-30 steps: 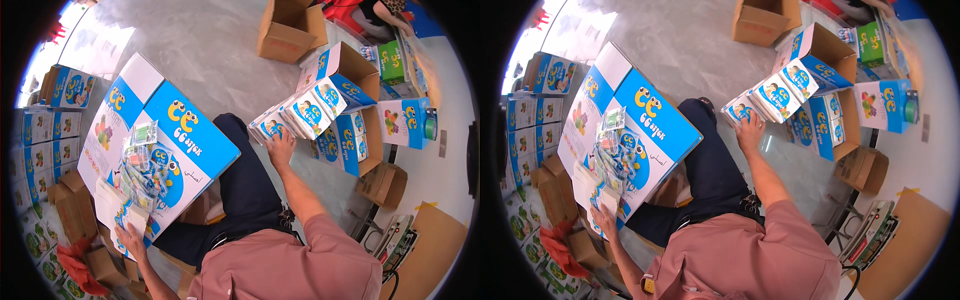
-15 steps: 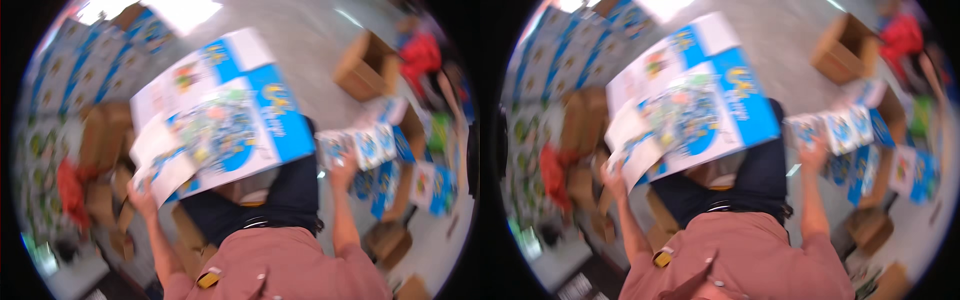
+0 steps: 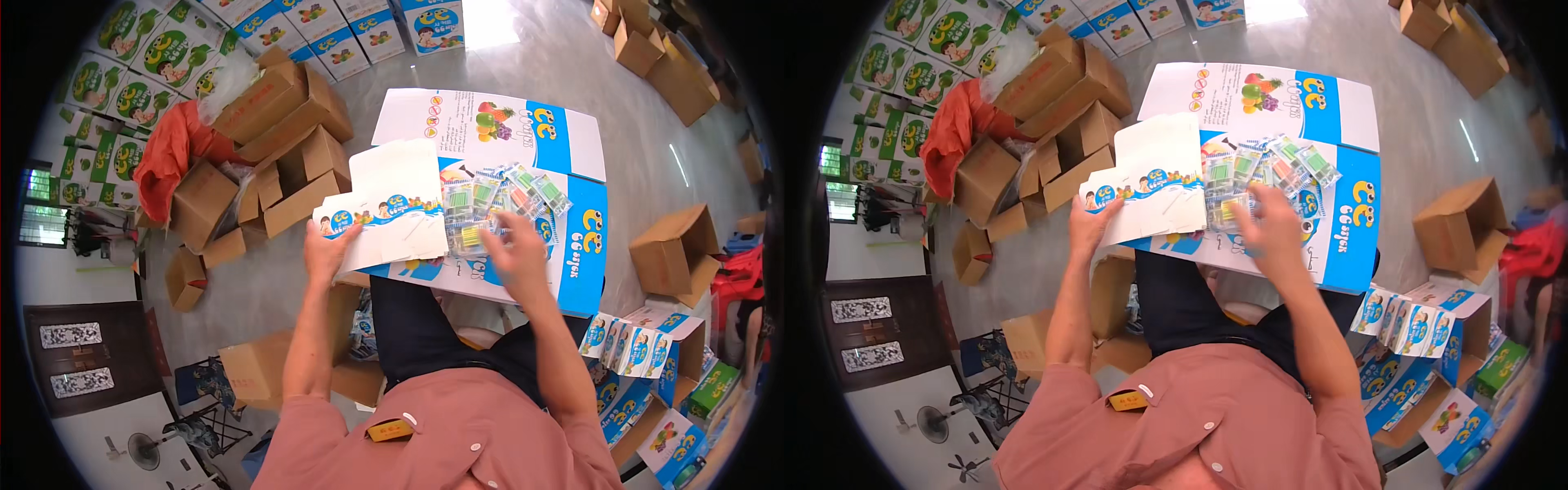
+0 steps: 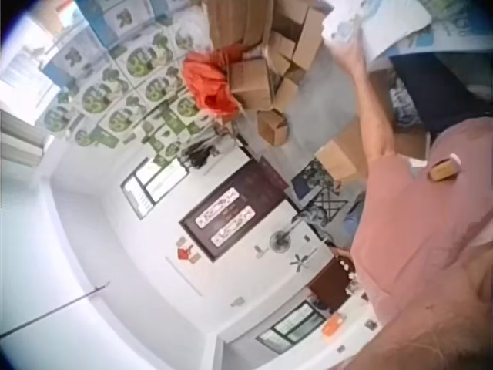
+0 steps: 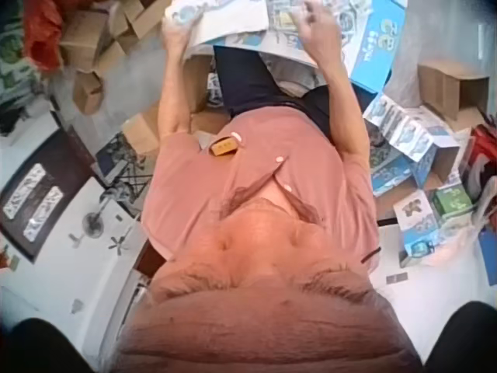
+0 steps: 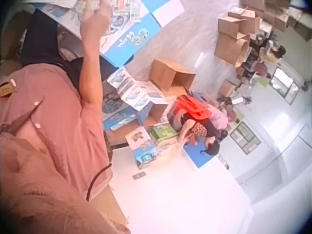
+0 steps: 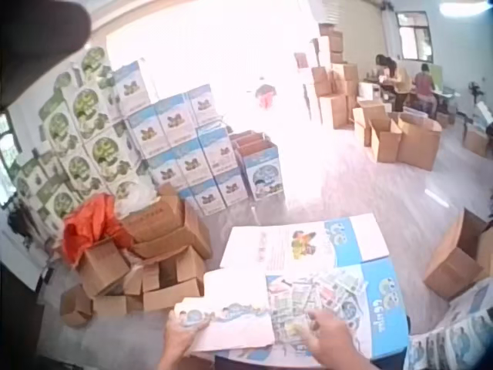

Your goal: Manual packaging of plastic pouches into cardboard retail boxes at a workstation.

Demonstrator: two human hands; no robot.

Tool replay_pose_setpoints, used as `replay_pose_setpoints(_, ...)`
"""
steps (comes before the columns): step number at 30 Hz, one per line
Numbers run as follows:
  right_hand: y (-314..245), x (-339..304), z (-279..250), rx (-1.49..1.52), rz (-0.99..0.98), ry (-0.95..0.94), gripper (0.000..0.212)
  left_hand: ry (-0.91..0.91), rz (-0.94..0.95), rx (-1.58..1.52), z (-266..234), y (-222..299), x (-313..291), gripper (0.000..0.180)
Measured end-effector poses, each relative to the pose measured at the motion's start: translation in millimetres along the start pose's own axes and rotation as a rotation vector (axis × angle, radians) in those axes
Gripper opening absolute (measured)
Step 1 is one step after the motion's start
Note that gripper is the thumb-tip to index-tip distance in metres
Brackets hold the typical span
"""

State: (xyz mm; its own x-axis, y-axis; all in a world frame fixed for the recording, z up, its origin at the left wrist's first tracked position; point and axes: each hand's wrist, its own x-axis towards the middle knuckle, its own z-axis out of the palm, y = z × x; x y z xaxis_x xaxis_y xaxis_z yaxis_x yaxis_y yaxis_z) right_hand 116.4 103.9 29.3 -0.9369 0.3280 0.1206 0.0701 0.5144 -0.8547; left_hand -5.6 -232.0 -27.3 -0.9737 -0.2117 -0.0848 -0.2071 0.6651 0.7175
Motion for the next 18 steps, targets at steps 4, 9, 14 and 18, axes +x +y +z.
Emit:
replay_pose_setpoints(4,-5,48,88,-0.206,-0.08,-0.043,0.058,0.089,0.12,-0.165,10,-2,-4,0.064)
replay_pose_setpoints(9,8,65,118,-0.142,0.009,-0.05,0.057,0.413,0.367,-0.376,14,-8,-13,0.043)
replay_pose_setpoints(14,-34,50,87,0.758,0.196,-0.139,0.05,0.328,0.305,-0.917,-8,39,-55,0.032)
replay_pose_setpoints(18,-62,50,64,0.9,0.372,-0.011,0.037,0.346,0.392,-0.8,2,71,-65,0.029)
